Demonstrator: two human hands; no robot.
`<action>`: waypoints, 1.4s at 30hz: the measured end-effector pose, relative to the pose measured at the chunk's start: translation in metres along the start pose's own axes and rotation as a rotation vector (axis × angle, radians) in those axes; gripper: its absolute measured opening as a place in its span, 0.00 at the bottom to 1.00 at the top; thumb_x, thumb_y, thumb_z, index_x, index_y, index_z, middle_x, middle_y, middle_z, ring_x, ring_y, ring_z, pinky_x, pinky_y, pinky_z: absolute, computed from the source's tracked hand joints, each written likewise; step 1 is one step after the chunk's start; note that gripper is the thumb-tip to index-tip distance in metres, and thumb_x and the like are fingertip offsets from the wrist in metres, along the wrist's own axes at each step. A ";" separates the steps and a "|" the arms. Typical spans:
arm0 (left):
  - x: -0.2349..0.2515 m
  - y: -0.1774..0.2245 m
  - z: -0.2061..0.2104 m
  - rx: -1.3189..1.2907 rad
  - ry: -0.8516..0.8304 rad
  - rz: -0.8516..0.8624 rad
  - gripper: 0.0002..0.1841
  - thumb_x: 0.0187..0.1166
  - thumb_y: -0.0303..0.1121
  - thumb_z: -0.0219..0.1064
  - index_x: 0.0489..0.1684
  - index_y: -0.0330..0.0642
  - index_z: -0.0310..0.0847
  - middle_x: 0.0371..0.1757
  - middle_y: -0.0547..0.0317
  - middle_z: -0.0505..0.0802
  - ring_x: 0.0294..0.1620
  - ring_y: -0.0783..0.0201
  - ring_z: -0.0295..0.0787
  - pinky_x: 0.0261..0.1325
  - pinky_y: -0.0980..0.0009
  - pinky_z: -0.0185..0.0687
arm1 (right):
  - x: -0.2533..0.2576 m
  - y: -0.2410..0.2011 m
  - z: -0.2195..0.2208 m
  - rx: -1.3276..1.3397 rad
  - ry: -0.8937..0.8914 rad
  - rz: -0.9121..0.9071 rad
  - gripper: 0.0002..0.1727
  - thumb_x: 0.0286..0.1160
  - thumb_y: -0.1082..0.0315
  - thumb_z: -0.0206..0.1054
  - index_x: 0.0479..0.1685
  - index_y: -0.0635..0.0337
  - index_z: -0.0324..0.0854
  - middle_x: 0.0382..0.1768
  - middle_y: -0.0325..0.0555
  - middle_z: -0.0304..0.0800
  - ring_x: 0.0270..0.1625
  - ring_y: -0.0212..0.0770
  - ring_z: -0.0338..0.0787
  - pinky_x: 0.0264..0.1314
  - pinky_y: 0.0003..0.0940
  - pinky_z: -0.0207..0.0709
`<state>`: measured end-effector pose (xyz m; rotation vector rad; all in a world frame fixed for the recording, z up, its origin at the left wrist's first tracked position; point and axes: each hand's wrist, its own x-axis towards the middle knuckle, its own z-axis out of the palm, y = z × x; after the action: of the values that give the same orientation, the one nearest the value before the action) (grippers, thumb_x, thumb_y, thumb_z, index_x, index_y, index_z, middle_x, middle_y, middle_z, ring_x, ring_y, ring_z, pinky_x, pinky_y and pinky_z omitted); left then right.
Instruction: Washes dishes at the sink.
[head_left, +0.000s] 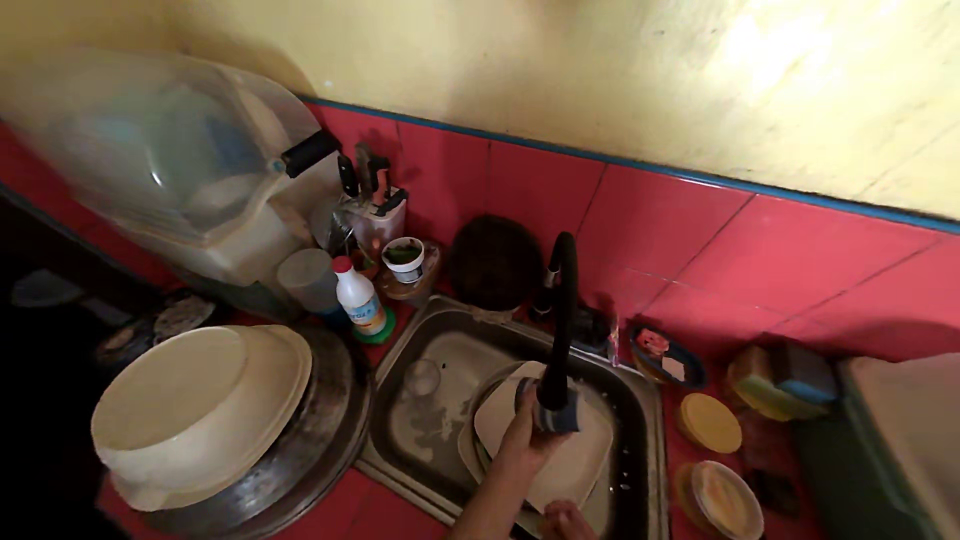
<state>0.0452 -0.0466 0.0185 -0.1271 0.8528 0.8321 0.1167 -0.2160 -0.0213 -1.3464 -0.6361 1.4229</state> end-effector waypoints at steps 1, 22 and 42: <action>-0.002 -0.001 0.001 0.158 0.014 0.091 0.24 0.91 0.41 0.57 0.81 0.43 0.62 0.65 0.39 0.84 0.55 0.46 0.87 0.50 0.52 0.89 | 0.004 -0.005 0.005 0.156 -0.023 0.080 0.20 0.92 0.58 0.37 0.64 0.58 0.70 0.44 0.37 0.91 0.41 0.33 0.91 0.46 0.31 0.86; -0.017 0.094 -0.116 1.695 0.436 0.711 0.52 0.64 0.46 0.82 0.90 0.33 0.57 0.92 0.25 0.50 0.92 0.24 0.41 0.88 0.31 0.45 | 0.111 -0.058 0.027 -0.251 0.150 -0.224 0.42 0.67 0.63 0.74 0.83 0.66 0.60 0.59 0.61 0.85 0.52 0.45 0.91 0.49 0.41 0.88; 0.004 0.154 -0.164 1.777 0.581 0.452 0.20 0.89 0.42 0.60 0.64 0.34 0.83 0.60 0.36 0.90 0.66 0.40 0.87 0.72 0.45 0.78 | 0.110 -0.064 0.027 0.052 0.280 -0.036 0.30 0.86 0.62 0.59 0.84 0.61 0.58 0.65 0.64 0.80 0.58 0.54 0.88 0.54 0.49 0.86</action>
<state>-0.1613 -0.0062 -0.0616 1.4864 1.9297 0.1670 0.1286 -0.0875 -0.0007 -1.4526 -0.4335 1.1856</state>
